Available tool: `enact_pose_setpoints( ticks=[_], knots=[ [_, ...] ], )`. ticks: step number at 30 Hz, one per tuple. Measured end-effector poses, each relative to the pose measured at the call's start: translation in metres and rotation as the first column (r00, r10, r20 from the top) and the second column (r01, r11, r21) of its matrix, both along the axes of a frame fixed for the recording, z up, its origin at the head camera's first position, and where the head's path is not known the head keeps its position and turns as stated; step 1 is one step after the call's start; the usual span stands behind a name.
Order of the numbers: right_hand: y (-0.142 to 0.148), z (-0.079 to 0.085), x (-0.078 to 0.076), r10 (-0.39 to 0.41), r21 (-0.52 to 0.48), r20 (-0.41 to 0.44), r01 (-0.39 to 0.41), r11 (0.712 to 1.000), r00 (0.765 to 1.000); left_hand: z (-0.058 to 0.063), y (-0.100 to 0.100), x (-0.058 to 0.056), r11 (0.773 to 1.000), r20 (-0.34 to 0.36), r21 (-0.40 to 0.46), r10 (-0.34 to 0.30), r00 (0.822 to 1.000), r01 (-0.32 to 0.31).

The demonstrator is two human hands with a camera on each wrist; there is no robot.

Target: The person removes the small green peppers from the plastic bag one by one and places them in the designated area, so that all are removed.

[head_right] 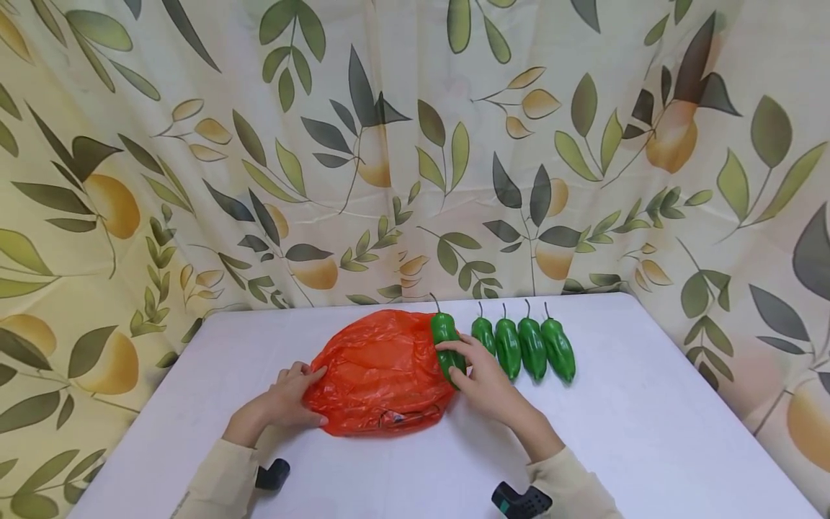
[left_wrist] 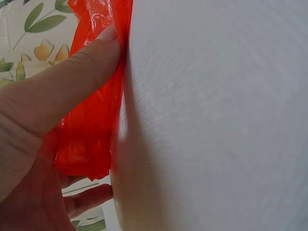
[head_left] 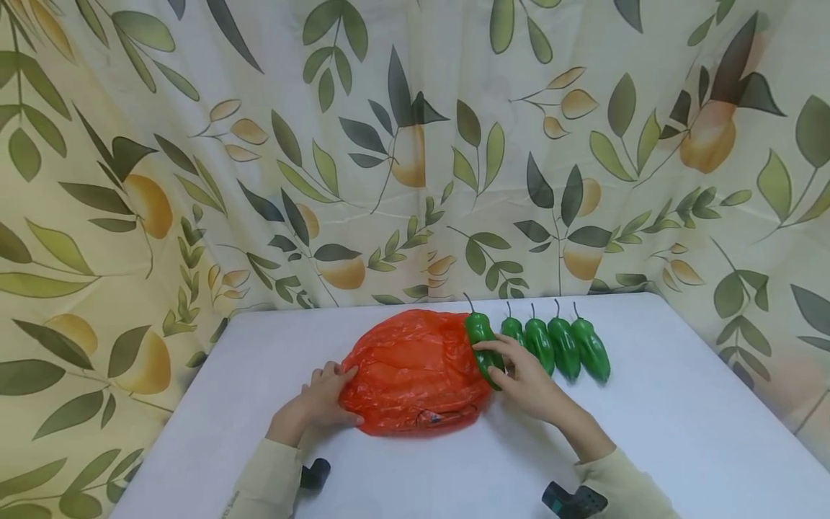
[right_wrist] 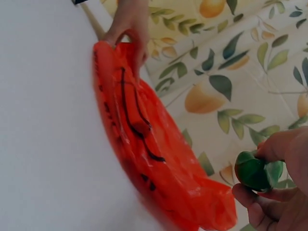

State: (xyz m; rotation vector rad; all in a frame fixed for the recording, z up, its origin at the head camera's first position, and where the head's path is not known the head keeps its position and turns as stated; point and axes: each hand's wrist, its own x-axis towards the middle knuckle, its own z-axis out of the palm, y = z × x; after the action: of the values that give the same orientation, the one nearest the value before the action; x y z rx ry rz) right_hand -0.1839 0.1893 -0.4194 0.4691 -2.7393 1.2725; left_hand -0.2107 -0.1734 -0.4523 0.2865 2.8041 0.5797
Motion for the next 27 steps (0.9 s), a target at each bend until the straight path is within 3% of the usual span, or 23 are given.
enact_pose_setpoints(
  ticks=[9,27],
  knots=[
    [0.020,0.009,-0.001,-0.039,0.013,-0.041,0.039,0.999,0.998,-0.001,0.000,0.001,1.000,-0.003,0.001,-0.005,1.000,0.005],
    [0.051,0.013,-0.010,-0.067,0.019,-0.022,0.067,0.998,0.998,0.000,0.000,0.001,1.000,-0.006,-0.002,-0.004,1.000,0.004]
  ],
)
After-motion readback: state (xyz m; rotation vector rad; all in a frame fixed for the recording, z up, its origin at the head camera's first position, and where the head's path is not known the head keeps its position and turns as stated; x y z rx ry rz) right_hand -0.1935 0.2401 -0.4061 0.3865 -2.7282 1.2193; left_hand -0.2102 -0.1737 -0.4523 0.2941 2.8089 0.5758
